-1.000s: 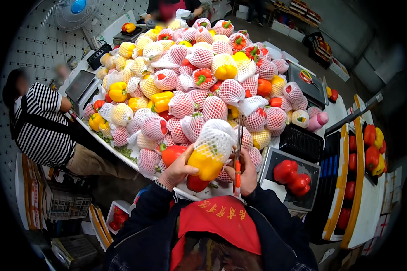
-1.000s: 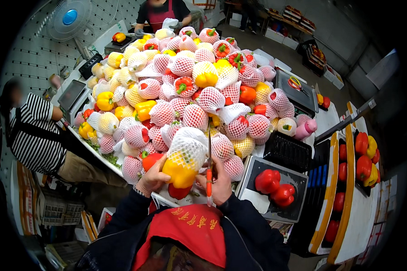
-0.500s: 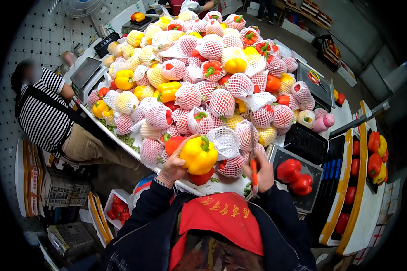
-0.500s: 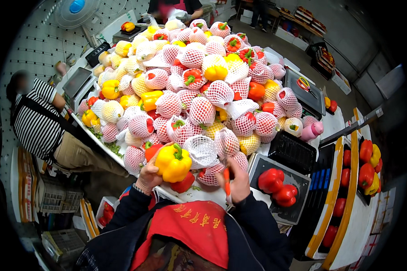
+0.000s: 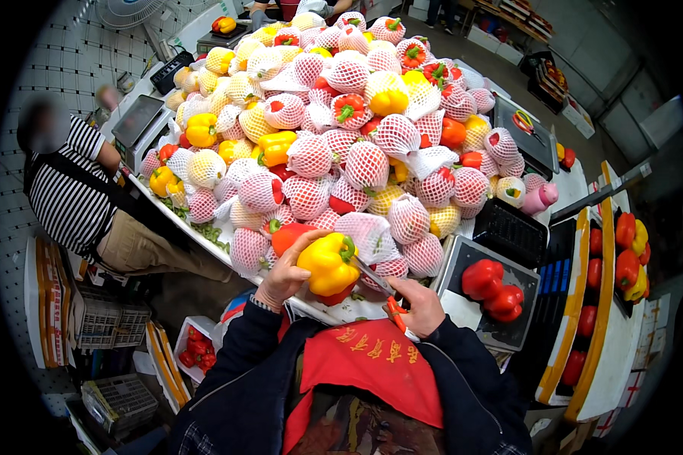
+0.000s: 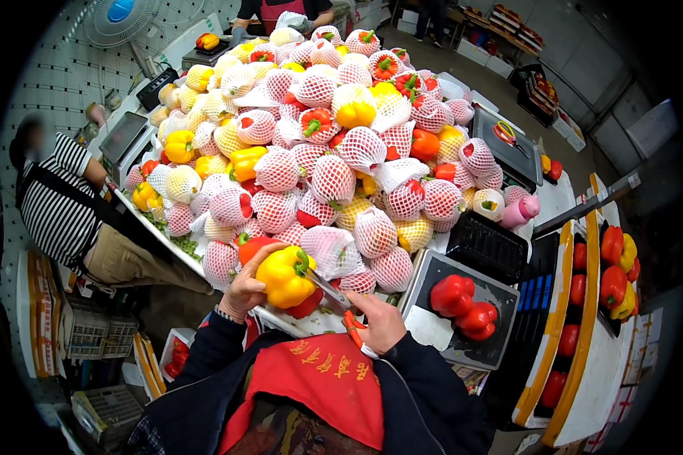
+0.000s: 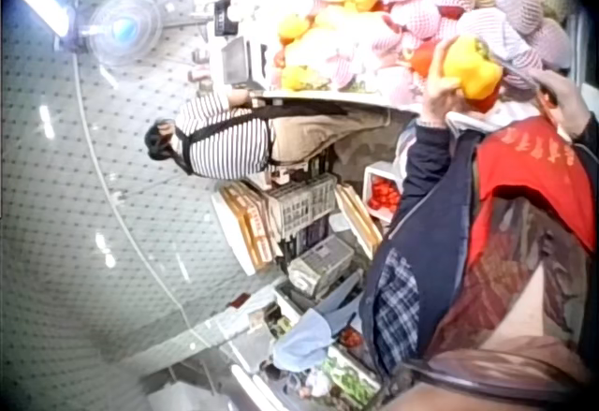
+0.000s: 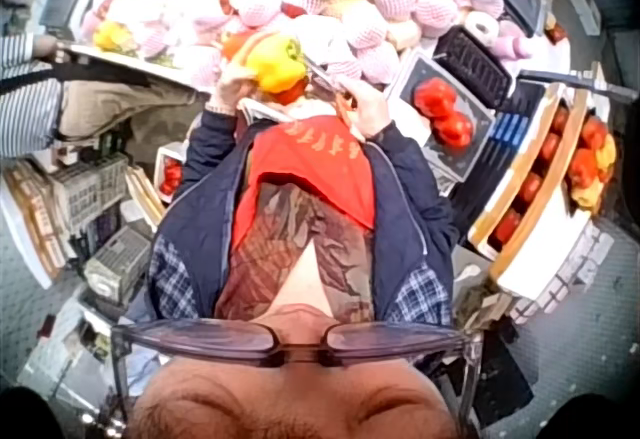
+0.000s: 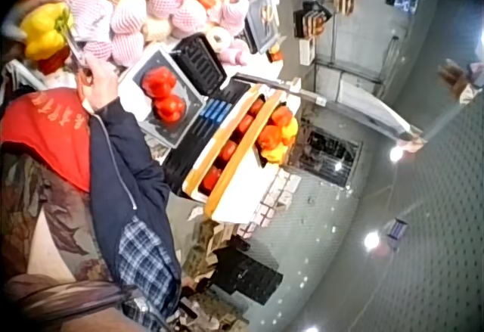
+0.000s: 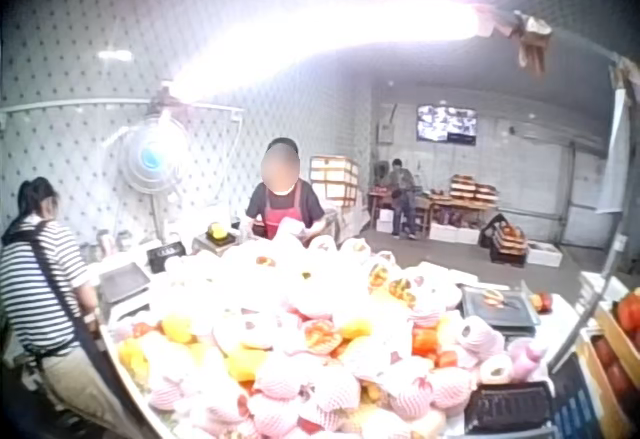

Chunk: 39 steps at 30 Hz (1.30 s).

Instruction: The person trims the stems of red and yellow bell peppers using scissors and places them into black plastic trays. The person repeatedly picks peppers from a large pile, cuts the stems, and arranges the peppers in trays on the counter.

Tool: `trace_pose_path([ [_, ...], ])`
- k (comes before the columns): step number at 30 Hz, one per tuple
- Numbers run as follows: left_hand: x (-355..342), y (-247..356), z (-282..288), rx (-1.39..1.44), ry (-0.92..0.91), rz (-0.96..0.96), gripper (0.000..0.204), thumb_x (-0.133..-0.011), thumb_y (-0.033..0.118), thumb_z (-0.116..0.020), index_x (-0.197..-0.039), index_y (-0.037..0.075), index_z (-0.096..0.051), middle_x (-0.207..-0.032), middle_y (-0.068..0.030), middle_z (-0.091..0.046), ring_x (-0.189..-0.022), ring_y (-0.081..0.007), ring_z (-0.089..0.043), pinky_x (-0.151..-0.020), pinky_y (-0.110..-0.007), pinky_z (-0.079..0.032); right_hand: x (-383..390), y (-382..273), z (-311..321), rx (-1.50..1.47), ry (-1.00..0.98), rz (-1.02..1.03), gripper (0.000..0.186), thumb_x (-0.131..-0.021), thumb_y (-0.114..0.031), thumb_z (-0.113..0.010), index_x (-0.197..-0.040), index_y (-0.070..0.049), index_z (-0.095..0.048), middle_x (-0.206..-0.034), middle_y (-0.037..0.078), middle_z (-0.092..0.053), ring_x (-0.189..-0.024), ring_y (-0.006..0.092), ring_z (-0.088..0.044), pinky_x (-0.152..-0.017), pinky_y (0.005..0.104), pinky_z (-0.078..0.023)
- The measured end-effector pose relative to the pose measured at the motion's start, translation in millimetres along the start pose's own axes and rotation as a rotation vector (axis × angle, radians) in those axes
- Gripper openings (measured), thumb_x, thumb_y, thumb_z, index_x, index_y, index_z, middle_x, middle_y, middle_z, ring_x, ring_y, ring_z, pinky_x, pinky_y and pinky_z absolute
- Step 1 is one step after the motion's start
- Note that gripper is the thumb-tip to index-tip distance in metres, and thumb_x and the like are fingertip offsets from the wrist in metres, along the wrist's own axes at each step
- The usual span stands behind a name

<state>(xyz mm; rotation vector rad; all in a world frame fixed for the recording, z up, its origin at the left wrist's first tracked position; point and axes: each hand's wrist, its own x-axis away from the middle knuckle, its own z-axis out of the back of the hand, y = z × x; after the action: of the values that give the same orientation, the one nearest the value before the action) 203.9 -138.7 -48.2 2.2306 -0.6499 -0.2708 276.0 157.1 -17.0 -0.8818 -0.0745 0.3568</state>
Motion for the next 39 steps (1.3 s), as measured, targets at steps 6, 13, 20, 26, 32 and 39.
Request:
trace_pose_path([
  [6,5.3,4.0,-11.6,-0.042,0.015,0.047,0.091,-0.07,0.026,-0.076,-0.148,0.001,-0.036,-0.143,-0.0143,-0.048,-0.133,-0.0268,-0.048,-0.114,-0.037,-0.036,8.3,5.3,-4.1,-0.008,-0.029,0.004,0.049,-0.08,-0.014,-0.073,-0.127,-0.009,-0.061,-0.088,0.016,-0.065,-0.078,0.0319,-0.066,-0.069,0.0393,-0.053],
  [13,17.4,-0.2,-13.8,-0.106,0.034,0.084,0.088,-0.072,0.031,-0.074,-0.147,0.001,-0.037,-0.142,-0.0148,-0.048,-0.13,-0.026,-0.05,-0.111,-0.037,-0.039,22.3,11.7,-12.5,0.065,-0.04,0.017,0.05,-0.077,-0.016,-0.074,-0.125,-0.008,-0.061,-0.088,0.016,-0.065,-0.077,0.0337,-0.066,-0.067,0.0408,-0.053],
  [20,29.0,-15.4,-9.3,-0.002,0.135,0.084,0.084,-0.076,0.026,-0.069,-0.147,0.0,-0.035,-0.142,-0.0166,-0.049,-0.132,-0.0285,-0.049,-0.113,-0.039,-0.037,30.7,8.2,-20.6,0.198,-0.032,0.005,0.048,-0.077,-0.016,-0.074,-0.123,-0.009,-0.061,-0.079,0.014,-0.065,-0.071,0.0336,-0.066,-0.061,0.0431,-0.051],
  [26,37.4,-26.7,-3.9,0.054,0.213,0.052,0.076,-0.081,0.025,-0.065,-0.147,0.0,-0.035,-0.141,-0.0152,-0.05,-0.132,-0.027,-0.05,-0.114,-0.039,-0.036,25.9,4.7,-24.1,0.209,-0.031,-0.001,0.044,-0.079,-0.019,-0.074,-0.121,-0.01,-0.062,-0.08,0.017,-0.067,-0.073,0.0351,-0.067,-0.062,0.0436,-0.052],
  [32,40.0,-28.3,-5.4,0.144,0.23,0.026,0.073,-0.086,0.03,-0.063,-0.147,0.001,-0.035,-0.139,-0.0129,-0.052,-0.131,-0.0244,-0.05,-0.113,-0.038,-0.036,10.1,21.0,-30.4,0.127,0.152,-0.091,0.054,-0.076,-0.022,-0.084,-0.123,-0.007,-0.063,-0.081,0.021,-0.067,-0.073,0.0373,-0.067,-0.063,0.0401,-0.052],
  [39,29.9,-26.4,-26.0,0.099,0.124,0.007,0.075,-0.085,0.032,-0.065,-0.147,0.002,-0.036,-0.139,-0.013,-0.052,-0.131,-0.0244,-0.05,-0.111,-0.037,-0.039,-44.7,49.9,-17.6,0.3,0.227,-0.176,0.064,-0.077,-0.012,-0.076,-0.135,0.0,-0.051,-0.112,0.024,-0.061,-0.107,0.0416,-0.058,-0.095,0.0443,-0.046],
])
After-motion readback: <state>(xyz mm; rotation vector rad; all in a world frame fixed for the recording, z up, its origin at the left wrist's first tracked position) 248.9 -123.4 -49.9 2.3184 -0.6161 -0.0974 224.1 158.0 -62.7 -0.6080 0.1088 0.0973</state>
